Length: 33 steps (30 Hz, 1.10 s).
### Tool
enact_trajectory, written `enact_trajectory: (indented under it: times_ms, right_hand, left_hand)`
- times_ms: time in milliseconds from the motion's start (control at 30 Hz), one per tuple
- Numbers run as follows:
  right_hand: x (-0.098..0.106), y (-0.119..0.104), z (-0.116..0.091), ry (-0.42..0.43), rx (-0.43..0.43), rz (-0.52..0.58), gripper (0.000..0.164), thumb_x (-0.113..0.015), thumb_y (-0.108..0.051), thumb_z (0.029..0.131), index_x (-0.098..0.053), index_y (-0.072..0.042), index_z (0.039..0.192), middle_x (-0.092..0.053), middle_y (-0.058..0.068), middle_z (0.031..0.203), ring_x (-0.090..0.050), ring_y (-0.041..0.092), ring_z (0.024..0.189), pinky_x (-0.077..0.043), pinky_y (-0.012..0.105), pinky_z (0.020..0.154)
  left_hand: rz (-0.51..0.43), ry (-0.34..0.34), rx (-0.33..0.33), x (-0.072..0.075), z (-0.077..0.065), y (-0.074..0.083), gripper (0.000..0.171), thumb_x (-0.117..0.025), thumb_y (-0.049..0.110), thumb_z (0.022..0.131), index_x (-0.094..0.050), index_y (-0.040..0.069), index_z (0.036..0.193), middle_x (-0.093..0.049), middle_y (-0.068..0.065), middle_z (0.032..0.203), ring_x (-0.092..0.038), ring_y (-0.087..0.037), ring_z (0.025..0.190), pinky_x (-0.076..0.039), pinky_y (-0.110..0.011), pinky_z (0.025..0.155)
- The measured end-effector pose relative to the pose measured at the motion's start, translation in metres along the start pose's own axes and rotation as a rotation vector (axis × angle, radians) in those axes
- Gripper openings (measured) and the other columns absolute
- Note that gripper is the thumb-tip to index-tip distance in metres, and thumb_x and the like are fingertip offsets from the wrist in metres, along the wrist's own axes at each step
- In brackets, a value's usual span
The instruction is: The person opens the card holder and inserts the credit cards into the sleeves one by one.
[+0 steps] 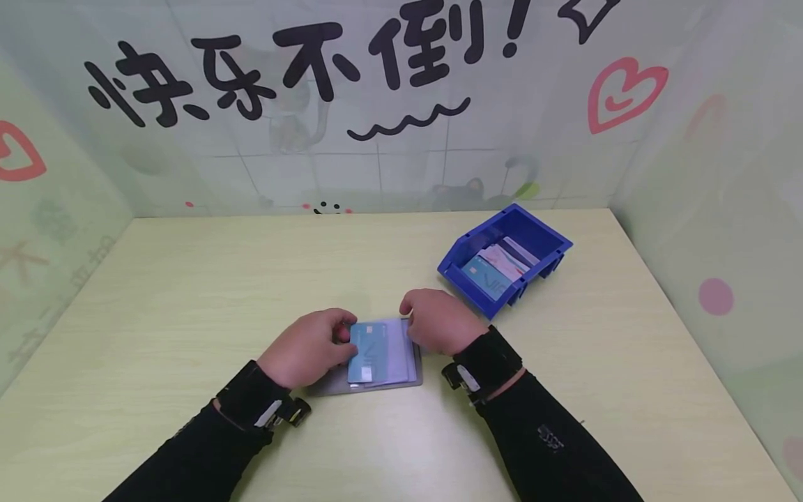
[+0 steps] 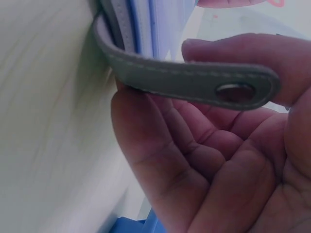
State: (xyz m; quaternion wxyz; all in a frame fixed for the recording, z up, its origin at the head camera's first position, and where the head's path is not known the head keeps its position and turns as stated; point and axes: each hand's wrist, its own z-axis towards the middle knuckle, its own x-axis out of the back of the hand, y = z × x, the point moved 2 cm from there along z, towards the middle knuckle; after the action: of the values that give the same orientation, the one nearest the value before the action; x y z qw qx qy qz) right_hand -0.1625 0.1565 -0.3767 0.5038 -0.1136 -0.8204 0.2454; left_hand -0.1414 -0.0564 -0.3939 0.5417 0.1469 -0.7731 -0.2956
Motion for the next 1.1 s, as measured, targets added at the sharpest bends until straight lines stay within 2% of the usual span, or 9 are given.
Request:
enact_trajectory:
  times_ms: [300,533,867,1100]
  right_hand:
    - [-0.0007,-0.0005,0.0019,-0.001,-0.015,-0.001,0.032,-0.058,-0.009,0.102,-0.066,-0.005,0.133,-0.071,0.009,0.117,-0.064,0.024,0.101,-0.059,0.036,0.089]
    - [-0.0022,0.0009,0.0014,0.004,-0.015,-0.003,0.034,-0.057,-0.007,0.102,-0.065,-0.004,0.135,-0.07,0.009,0.117,-0.064,0.024,0.1,-0.057,0.033,0.085]
    - [-0.0025,0.0005,0.0016,0.017,0.002,-0.03,0.036,-0.056,-0.005,0.101,-0.066,-0.003,0.135,-0.07,0.008,0.115,-0.063,0.023,0.1,-0.054,0.033,0.083]
    - [-0.0058,0.0,0.0033,0.027,0.01,-0.066,0.036,-0.055,-0.006,0.102,-0.068,-0.002,0.135,-0.071,0.009,0.125,-0.063,0.024,0.103,-0.057,0.039,0.095]
  left_hand:
    - [-0.052,-0.014,-0.004,-0.0014,0.002,0.0001,0.04,-0.073,0.02,0.097,-0.066,0.003,0.133,-0.064,-0.003,0.103,-0.06,-0.022,0.097,-0.052,-0.037,0.092]
    - [-0.096,-0.05,-0.034,-0.0044,0.0027,0.0018,0.043,-0.074,0.016,0.096,-0.065,0.001,0.136,-0.065,-0.002,0.107,-0.06,-0.022,0.101,-0.052,-0.038,0.095]
    - [-0.093,-0.065,-0.06,-0.0067,0.002,0.0035,0.045,-0.073,0.015,0.095,-0.064,0.002,0.138,-0.066,0.0,0.111,-0.06,-0.02,0.104,-0.051,-0.038,0.097]
    - [-0.102,-0.073,-0.071,-0.0071,0.001,0.004,0.047,-0.073,0.013,0.095,-0.063,0.002,0.139,-0.067,-0.001,0.114,-0.06,-0.02,0.105,-0.052,-0.039,0.098]
